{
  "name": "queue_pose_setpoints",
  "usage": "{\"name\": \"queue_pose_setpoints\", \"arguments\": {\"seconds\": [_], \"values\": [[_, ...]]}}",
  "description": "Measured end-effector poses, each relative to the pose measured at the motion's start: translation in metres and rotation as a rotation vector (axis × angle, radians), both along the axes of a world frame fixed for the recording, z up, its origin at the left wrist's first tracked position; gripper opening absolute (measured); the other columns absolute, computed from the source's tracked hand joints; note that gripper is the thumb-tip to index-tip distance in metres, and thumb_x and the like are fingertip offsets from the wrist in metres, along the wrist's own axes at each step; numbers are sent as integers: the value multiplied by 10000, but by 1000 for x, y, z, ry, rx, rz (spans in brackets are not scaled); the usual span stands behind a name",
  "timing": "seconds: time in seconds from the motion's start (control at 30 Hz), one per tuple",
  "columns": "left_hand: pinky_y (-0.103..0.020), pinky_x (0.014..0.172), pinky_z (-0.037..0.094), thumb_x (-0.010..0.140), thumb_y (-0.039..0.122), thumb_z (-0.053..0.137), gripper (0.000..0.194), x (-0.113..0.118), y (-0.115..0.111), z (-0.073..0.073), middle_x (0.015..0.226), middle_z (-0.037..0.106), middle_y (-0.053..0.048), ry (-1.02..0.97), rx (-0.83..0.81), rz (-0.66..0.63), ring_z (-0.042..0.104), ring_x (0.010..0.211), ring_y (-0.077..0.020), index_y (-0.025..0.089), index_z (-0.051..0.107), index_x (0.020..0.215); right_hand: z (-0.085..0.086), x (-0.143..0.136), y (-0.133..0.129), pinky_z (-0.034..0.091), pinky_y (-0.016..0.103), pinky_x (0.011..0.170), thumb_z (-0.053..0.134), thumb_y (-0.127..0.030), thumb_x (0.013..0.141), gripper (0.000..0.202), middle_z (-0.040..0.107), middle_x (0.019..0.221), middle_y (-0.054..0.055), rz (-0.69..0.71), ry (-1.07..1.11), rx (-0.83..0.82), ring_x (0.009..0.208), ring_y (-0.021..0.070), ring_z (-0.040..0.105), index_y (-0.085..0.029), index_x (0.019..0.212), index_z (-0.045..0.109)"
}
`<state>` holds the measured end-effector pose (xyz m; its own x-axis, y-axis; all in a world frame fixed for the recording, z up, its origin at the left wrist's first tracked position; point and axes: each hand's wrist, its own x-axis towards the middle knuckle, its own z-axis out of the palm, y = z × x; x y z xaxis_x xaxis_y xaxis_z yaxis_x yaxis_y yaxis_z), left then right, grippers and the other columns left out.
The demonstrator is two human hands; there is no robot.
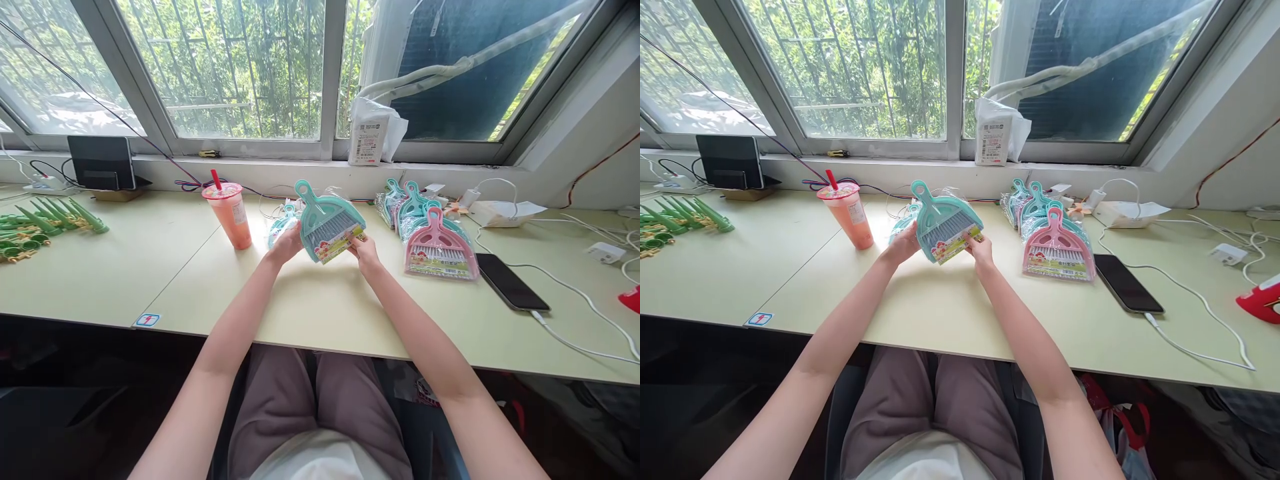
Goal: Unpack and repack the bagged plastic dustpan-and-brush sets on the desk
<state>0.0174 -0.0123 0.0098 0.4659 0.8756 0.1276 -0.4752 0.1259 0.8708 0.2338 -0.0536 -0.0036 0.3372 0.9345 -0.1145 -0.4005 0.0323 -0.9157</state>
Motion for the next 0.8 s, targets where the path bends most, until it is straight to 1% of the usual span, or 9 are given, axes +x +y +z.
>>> {"name": "queue_pose_setpoints", "arguments": {"seconds": [0.07,0.13,0.3,0.43,0.53,0.6,0.67,0.73,0.8], "values": [[-400,1020,526,1014,420,502,416,0,1,0,1147,754,-115,5,2,9,676,1168,-268,155,658,1294,0,1,2,623,239,774,786,-106,782,116,757,802,11,0,13,-4,725,114,716,-154,826,690],[-380,981,542,1023,431,477,432,0,2,-1,1130,757,-113,-6,-11,77,688,1136,-260,153,650,1304,1,1,3,630,254,768,803,-111,767,129,758,796,11,16,2,10,714,120,717,-153,825,696],[-365,891,570,1040,418,416,445,-2,9,-4,1172,744,-87,-9,-109,243,704,1079,-236,239,570,1418,4,2,4,652,321,774,878,-130,680,208,755,766,10,28,-30,47,721,153,727,-156,788,702],[-336,898,567,1068,420,297,465,-16,19,-3,1255,712,-83,-105,-175,448,700,1086,-194,287,513,1458,4,11,6,650,329,777,881,-129,664,216,760,767,13,31,-36,63,725,161,733,-153,795,711],[-319,855,585,1074,447,231,493,-33,25,-2,1283,697,-93,-147,-216,572,712,1030,-177,282,473,1470,4,20,8,645,318,776,874,-119,657,213,756,749,10,-2,-18,64,716,159,729,-154,774,700],[-285,775,591,1069,446,266,482,-41,27,-2,1226,718,-117,-68,-261,612,726,953,-177,240,513,1428,4,26,9,642,309,781,865,-122,664,211,753,745,4,-51,28,63,740,161,732,-163,768,686],[-239,685,575,1059,391,327,442,-44,29,-2,1107,748,-139,55,-279,630,731,830,-163,174,574,1356,6,32,9,638,298,797,844,-131,689,200,753,756,-4,-112,84,66,779,159,737,-175,781,673],[-206,612,544,1043,340,375,407,-42,30,-3,984,759,-138,163,-221,647,709,685,-132,120,609,1293,7,36,9,635,292,822,820,-136,718,188,757,788,-8,-170,127,79,820,154,741,-182,812,665],[-193,566,513,1037,325,382,395,-40,30,-4,890,755,-116,249,-116,683,671,574,-105,95,622,1249,7,39,8,634,290,841,808,-140,735,190,761,823,-7,-226,156,83,851,152,744,-185,841,657]]}}
